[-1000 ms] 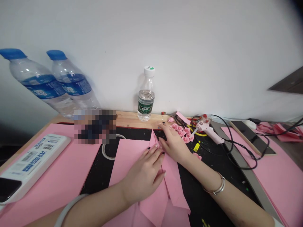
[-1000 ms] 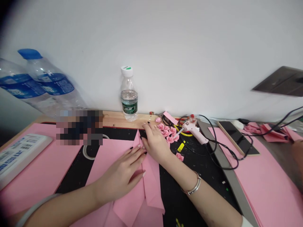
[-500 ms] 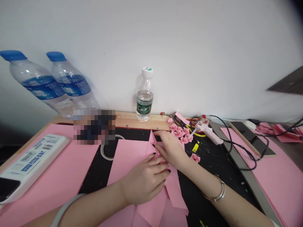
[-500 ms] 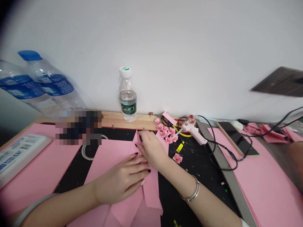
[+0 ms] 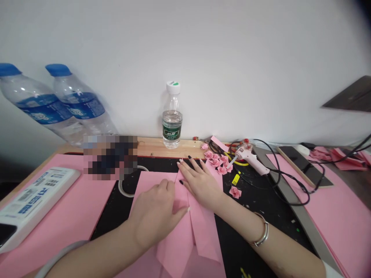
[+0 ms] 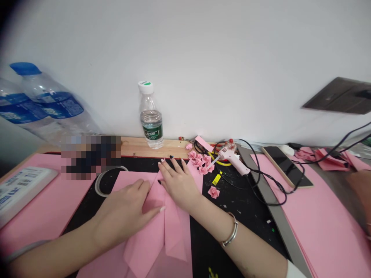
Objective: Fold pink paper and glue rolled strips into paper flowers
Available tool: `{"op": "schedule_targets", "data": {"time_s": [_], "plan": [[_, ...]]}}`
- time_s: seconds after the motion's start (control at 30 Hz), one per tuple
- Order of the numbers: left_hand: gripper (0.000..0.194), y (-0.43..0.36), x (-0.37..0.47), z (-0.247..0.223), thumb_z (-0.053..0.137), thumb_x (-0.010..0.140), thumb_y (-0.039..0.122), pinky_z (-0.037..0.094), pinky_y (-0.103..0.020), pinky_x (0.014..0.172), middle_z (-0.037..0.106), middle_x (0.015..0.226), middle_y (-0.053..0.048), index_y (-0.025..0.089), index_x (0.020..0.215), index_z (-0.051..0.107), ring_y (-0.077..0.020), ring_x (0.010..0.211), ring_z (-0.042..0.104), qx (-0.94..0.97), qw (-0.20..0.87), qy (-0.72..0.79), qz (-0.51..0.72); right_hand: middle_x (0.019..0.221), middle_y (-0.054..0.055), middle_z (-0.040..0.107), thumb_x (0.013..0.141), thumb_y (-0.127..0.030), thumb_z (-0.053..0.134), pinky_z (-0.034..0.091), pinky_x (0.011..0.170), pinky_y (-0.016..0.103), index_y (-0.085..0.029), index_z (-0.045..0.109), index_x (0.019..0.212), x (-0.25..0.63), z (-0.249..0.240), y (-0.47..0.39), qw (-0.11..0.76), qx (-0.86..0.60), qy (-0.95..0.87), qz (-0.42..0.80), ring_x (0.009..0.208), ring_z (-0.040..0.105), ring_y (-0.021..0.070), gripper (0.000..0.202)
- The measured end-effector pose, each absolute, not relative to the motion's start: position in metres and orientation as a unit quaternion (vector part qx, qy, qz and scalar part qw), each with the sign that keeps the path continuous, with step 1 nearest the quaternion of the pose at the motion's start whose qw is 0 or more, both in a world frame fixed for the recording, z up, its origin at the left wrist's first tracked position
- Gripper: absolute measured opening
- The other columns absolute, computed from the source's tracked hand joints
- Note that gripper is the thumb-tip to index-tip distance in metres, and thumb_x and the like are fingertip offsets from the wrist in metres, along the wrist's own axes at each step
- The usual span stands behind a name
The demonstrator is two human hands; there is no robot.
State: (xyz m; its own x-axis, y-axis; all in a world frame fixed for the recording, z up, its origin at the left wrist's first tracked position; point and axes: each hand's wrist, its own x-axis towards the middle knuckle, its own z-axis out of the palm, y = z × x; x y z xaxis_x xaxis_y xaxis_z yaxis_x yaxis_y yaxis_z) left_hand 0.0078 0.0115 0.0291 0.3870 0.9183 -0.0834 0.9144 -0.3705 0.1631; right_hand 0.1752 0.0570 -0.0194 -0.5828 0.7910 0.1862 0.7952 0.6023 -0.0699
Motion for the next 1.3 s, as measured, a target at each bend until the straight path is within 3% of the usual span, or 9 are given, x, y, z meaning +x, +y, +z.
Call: {"op": "schedule_targets", "data": {"time_s": [0.1, 0.27, 0.5, 0.7, 0.93, 1.13, 1.3], "plan": [[0.043, 0.007, 0.012, 0.027, 0.051, 0.083, 0.053, 0.050, -0.036, 0.056, 0.062, 0.085, -0.013, 0.012, 0.092, 0.058, -0.0305, 0.075, 0.065, 0.819, 0.087, 0.567, -0.023, 0.146, 0.009, 0.039, 0.097, -0.028, 0.039, 0.029, 0.109, 0.053, -0.011, 0.039, 0.140, 0.170, -0.020, 0.052, 0.100, -0.471, -0.876, -0.036, 0.136, 0.031, 0.0304, 0.046], [0.053, 0.008, 0.014, 0.018, 0.055, 0.077, 0.061, 0.050, -0.038, 0.058, 0.065, 0.078, -0.015, 0.010, 0.090, 0.060, -0.0333, 0.072, 0.066, 0.799, 0.126, 0.587, -0.030, 0.146, 0.015, 0.037, 0.093, -0.011, 0.035, 0.031, 0.109, 0.051, -0.004, 0.037, 0.140, 0.161, -0.020, 0.041, 0.086, -0.472, -0.876, -0.050, 0.134, 0.035, 0.0303, 0.047], [0.020, 0.020, 0.004, 0.030, 0.051, 0.084, 0.033, 0.043, -0.031, 0.056, 0.069, 0.081, -0.008, 0.017, 0.085, 0.063, -0.0265, 0.070, 0.066, 0.827, 0.205, 0.524, 0.009, 0.147, 0.012, 0.037, 0.094, -0.013, 0.032, 0.029, 0.111, 0.047, -0.007, 0.034, 0.142, 0.164, -0.014, 0.038, 0.085, -0.391, -0.917, 0.003, 0.135, 0.034, 0.0247, 0.048], [0.019, 0.049, -0.010, 0.020, 0.052, 0.083, 0.029, 0.034, -0.025, 0.051, 0.062, 0.065, 0.001, 0.019, 0.066, 0.053, -0.0173, 0.060, 0.058, 0.799, 0.287, 0.522, 0.078, 0.146, 0.019, 0.035, 0.095, -0.026, 0.038, 0.036, 0.107, 0.049, 0.000, 0.032, 0.141, 0.172, -0.006, 0.022, 0.061, -0.482, -0.874, 0.017, 0.134, 0.036, 0.0292, 0.053], [0.016, 0.066, -0.011, 0.014, 0.050, 0.087, 0.026, 0.043, -0.026, 0.068, 0.070, 0.084, -0.001, 0.020, 0.095, 0.063, -0.0177, 0.077, 0.064, 0.801, 0.283, 0.507, 0.146, 0.148, 0.022, 0.029, 0.094, -0.034, 0.041, 0.036, 0.107, 0.050, 0.000, 0.034, 0.141, 0.168, -0.015, 0.007, 0.065, -0.485, -0.872, -0.007, 0.136, 0.031, 0.0326, 0.058], [0.024, 0.048, -0.010, 0.025, 0.057, 0.083, 0.032, 0.045, -0.031, 0.069, 0.070, 0.096, -0.008, 0.018, 0.102, 0.059, -0.0272, 0.090, 0.065, 0.811, 0.187, 0.553, 0.041, 0.148, 0.024, 0.026, 0.094, -0.037, 0.039, 0.034, 0.108, 0.049, 0.003, 0.034, 0.140, 0.168, -0.019, 0.013, 0.067, -0.500, -0.863, 0.000, 0.136, 0.029, 0.0341, 0.061], [0.021, 0.046, -0.010, 0.028, 0.051, 0.086, 0.025, 0.045, -0.032, 0.070, 0.070, 0.093, -0.009, 0.016, 0.103, 0.060, -0.0263, 0.088, 0.065, 0.814, 0.188, 0.548, 0.030, 0.150, 0.020, 0.025, 0.095, -0.035, 0.039, 0.034, 0.108, 0.049, -0.001, 0.033, 0.142, 0.170, -0.017, 0.014, 0.066, -0.498, -0.865, 0.003, 0.137, 0.030, 0.0317, 0.058]]}}
